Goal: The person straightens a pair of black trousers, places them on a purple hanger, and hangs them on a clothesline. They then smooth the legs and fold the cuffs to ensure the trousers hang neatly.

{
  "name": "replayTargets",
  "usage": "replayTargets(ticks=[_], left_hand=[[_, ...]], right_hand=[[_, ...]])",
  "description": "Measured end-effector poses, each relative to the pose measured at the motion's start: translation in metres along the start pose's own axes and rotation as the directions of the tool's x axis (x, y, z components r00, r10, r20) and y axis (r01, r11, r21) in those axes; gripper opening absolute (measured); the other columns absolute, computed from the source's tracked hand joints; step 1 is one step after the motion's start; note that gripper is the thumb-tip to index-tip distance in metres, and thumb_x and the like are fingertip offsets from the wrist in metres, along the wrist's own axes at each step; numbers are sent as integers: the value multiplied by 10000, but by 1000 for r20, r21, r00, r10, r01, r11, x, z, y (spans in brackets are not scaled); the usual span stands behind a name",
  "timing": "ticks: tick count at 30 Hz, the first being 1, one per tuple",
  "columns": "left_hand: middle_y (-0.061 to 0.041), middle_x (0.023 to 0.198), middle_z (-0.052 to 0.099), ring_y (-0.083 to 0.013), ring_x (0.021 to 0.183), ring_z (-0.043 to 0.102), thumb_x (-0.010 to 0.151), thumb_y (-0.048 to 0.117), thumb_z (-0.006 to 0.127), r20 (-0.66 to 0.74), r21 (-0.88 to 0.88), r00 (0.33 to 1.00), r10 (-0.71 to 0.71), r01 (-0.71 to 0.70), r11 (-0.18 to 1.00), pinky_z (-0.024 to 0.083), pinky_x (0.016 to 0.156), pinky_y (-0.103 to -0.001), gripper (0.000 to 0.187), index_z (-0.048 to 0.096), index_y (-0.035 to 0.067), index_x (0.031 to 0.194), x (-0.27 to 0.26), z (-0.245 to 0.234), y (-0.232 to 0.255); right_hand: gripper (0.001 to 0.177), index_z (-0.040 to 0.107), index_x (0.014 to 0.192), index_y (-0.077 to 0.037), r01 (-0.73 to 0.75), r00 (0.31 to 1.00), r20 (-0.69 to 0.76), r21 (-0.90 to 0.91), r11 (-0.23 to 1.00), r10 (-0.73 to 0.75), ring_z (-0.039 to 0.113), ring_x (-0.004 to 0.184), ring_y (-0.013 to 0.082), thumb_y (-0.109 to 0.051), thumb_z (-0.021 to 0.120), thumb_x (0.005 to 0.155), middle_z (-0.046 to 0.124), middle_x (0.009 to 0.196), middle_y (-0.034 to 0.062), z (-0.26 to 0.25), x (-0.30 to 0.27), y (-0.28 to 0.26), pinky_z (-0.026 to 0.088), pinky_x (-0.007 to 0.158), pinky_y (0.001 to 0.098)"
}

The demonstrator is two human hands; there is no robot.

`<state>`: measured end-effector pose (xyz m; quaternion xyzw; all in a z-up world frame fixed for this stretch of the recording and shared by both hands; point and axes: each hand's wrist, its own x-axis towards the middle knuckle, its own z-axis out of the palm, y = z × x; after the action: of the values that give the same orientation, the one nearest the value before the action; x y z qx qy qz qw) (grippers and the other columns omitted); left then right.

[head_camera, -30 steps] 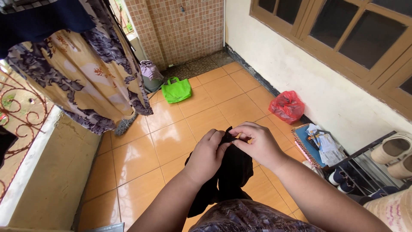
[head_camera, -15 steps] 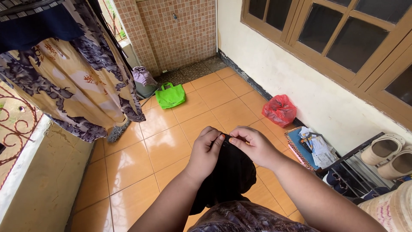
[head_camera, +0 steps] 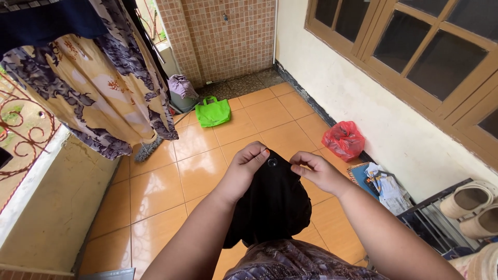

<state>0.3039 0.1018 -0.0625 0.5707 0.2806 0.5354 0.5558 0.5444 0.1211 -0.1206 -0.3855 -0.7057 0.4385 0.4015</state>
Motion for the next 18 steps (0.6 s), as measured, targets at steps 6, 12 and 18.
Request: replayTargets(ticks=[6,12,18], left_hand=[[-51,793,556,-120,826,540,1033,100,602,29,131,999,33,-37,991,478,792,-269,194,668,31,865,15,-16,-16],[-37,732,619,-146,765,566,942,70,692,93,400,991,-92,48,915,499,754,-302,65,696,14,909,14,-42,0],[-134,798,692,-280,842,646,850,539,732,150,769,773,-617,301,564,531,829,-395,489,705,53,899,1,-37,16]], right_hand=[[351,740,1182,-12,-192,978,107,112,975,180,642,1044,224,-300,650,1002,761,1086,119,-22,8,89,490,1008,443],[218,744,875,-70,-110,990,95,108,988,99,584,749,81,-174,623,1024,682,731,-30,-74,26,67,517,725,241],[396,565,623,-100,65,978,208,-283,957,-4,428,554,59,-264,789,906,508,481,-62,-106,35,-20,376,549,233]])
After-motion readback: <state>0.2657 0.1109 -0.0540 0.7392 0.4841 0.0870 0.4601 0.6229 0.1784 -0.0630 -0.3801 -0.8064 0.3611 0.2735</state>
